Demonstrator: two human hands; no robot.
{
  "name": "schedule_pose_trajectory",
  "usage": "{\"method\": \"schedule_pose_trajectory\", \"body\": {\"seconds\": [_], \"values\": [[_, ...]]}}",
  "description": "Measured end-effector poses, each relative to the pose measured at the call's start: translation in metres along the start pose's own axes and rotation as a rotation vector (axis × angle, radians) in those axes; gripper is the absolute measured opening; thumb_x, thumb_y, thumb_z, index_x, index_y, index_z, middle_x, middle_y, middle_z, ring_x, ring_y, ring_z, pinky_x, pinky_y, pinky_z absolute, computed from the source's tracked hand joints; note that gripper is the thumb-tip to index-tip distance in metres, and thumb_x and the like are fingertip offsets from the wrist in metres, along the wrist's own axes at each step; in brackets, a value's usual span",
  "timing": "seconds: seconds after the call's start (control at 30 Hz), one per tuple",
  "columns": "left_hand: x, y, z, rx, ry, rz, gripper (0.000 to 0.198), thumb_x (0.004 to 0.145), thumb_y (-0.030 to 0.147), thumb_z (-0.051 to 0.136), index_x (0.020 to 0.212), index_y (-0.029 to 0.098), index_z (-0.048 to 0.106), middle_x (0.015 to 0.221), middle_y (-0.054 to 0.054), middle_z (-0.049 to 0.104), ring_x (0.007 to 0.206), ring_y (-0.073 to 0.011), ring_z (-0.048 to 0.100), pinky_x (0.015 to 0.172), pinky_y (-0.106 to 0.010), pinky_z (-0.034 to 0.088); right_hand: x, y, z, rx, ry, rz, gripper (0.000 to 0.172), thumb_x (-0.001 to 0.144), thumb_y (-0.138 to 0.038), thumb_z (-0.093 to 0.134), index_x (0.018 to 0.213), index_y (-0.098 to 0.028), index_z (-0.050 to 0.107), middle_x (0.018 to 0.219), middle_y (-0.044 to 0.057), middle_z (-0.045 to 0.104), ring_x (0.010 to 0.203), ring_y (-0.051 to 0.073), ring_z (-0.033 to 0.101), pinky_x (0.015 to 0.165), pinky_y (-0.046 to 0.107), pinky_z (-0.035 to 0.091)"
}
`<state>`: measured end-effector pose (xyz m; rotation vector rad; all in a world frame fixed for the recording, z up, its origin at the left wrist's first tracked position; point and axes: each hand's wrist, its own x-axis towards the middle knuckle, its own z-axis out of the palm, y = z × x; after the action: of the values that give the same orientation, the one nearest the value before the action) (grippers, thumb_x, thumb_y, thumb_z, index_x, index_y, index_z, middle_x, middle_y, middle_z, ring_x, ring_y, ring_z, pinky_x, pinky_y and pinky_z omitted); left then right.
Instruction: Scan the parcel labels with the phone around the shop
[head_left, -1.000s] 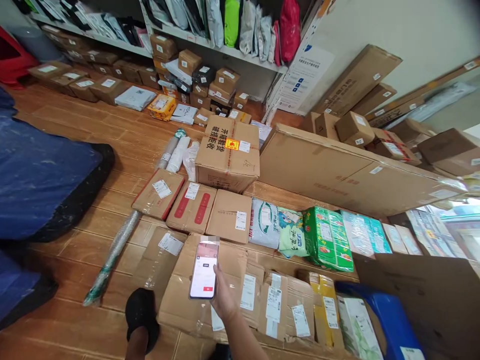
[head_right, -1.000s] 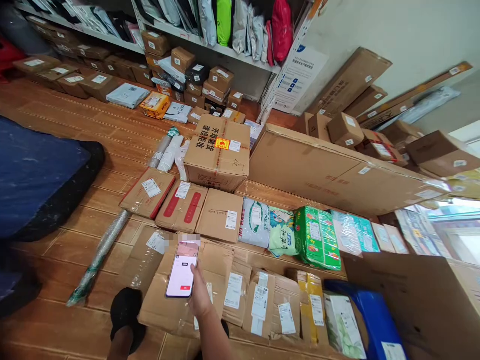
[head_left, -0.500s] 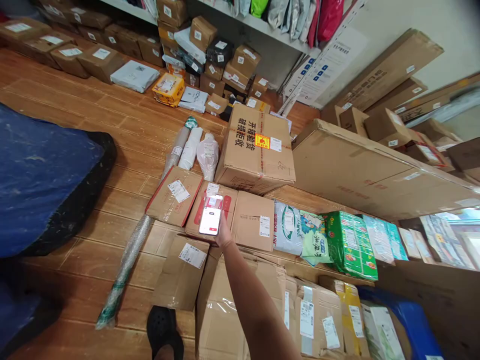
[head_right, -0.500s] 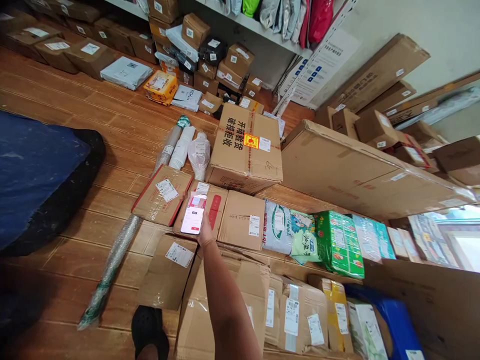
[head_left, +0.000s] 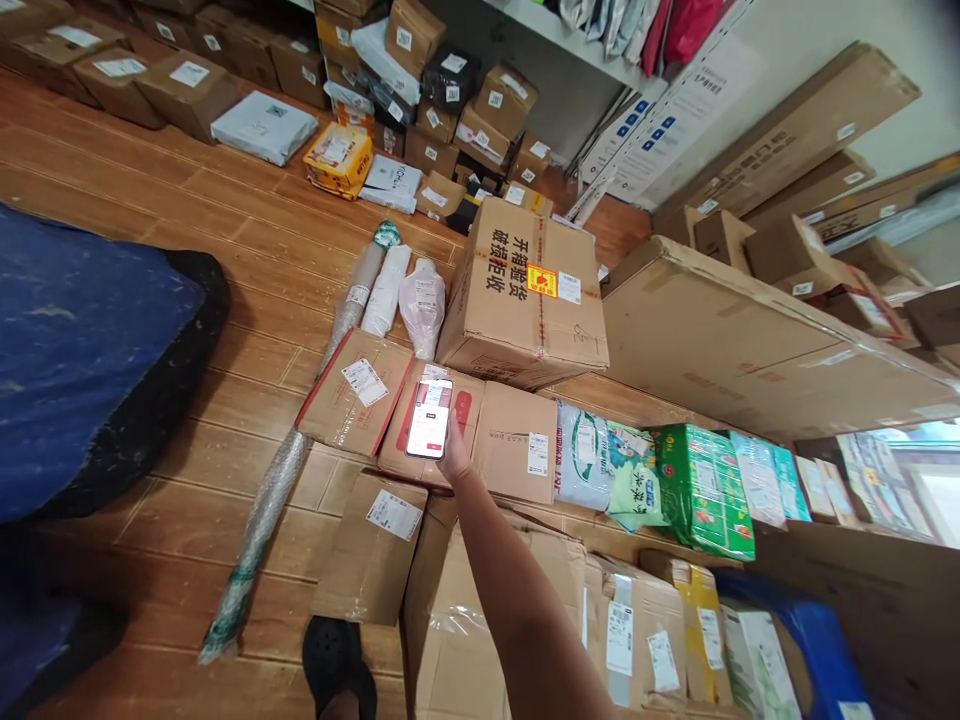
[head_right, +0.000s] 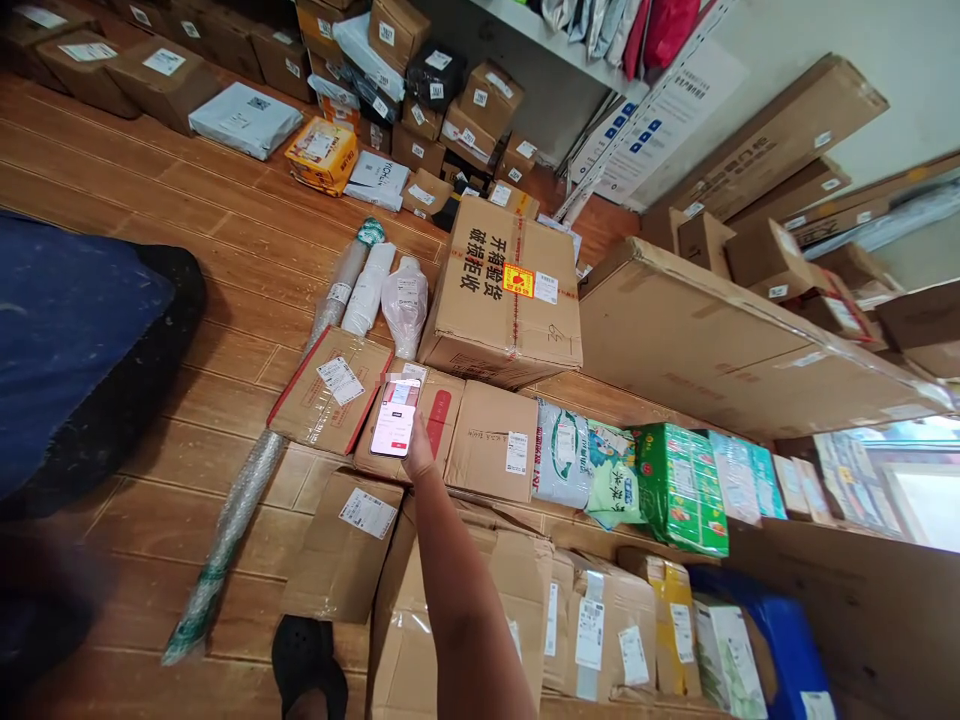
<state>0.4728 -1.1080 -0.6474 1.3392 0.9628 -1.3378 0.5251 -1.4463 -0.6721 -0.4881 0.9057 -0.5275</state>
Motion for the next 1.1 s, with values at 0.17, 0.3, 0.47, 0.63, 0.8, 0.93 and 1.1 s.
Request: {"method": "schedule_pose_trajectory", "body": {"seconds": [0.17,0.3,0.47,0.63,0.8,0.93,1.1], "values": [[0.033,0.012,0.001,0.021,0.003,0.027,0.034,0.077,0.033,0.056,0.101,0.054,0.066,0.116,0.011,0.068,0.115,-0.0367,0.060,0.048,-0.043,0.059,-0.005,-0.003,0.001,-0.027,-0.025,0.015,0.059,0.085,-0.069,0.045,0.109,-0.017,0.062,0.101,0.011,0.075,0.098,0.028,0.070,0.084,0.045,0.058],[0.041,0.020,-0.016,-0.004,-0.003,0.053,0.036,0.082,0.028,0.044,0.104,0.043,0.068,0.127,0.010,0.063,0.116,-0.0311,0.059,0.054,-0.039,0.060,-0.013,-0.009,0.006,-0.043,-0.038,-0.005,0.055,0.081,-0.066,0.054,0.106,-0.018,0.061,0.104,0.011,0.074,0.101,0.028,0.068,0.084,0.046,0.058],[0.026,0.006,-0.032,-0.055,-0.023,-0.008,0.030,0.081,0.037,0.058,0.107,0.051,0.063,0.113,0.003,0.070,0.107,-0.0320,0.064,0.048,-0.039,0.059,-0.047,-0.019,0.020,-0.036,-0.051,-0.067,0.047,0.073,-0.049,0.068,0.112,-0.026,0.055,0.110,0.005,0.072,0.107,0.027,0.066,0.084,0.045,0.057],[-0.019,-0.004,-0.039,-0.012,-0.030,-0.029,0.032,0.085,0.041,0.060,0.115,0.031,0.059,0.113,-0.008,0.065,0.103,-0.0242,0.061,0.074,-0.039,0.058,-0.127,-0.045,0.045,-0.030,-0.121,-0.107,0.071,0.055,-0.017,0.077,0.119,-0.030,0.050,0.111,0.001,0.071,0.108,0.029,0.065,0.089,0.043,0.055],[-0.061,-0.001,-0.027,0.044,-0.061,0.007,0.023,0.085,0.037,0.061,0.104,0.024,0.062,0.101,-0.006,0.067,0.095,-0.0215,0.063,0.070,-0.035,0.057,-0.210,-0.080,0.068,-0.023,-0.198,-0.135,0.081,0.053,-0.013,0.078,0.125,-0.032,0.046,0.118,0.000,0.068,0.108,0.026,0.065,0.095,0.042,0.050],[-0.088,-0.009,-0.014,0.071,-0.084,0.057,0.014,0.088,0.031,0.057,0.085,0.020,0.064,0.080,-0.002,0.068,0.083,-0.0192,0.066,0.059,-0.029,0.057,-0.257,-0.104,0.073,-0.024,-0.278,-0.139,0.082,0.057,-0.016,0.079,0.129,-0.032,0.042,0.120,0.001,0.067,0.103,0.026,0.067,0.094,0.043,0.050],[-0.117,-0.021,0.000,0.068,-0.099,0.132,0.029,0.084,0.015,0.046,0.059,0.019,0.060,0.070,0.002,0.069,0.089,-0.0214,0.069,0.051,-0.022,0.053,-0.305,-0.127,0.067,-0.056,-0.287,-0.133,0.088,0.058,-0.016,0.079,0.133,-0.032,0.035,0.124,0.002,0.064,0.109,0.026,0.064,0.096,0.040,0.048]]}}
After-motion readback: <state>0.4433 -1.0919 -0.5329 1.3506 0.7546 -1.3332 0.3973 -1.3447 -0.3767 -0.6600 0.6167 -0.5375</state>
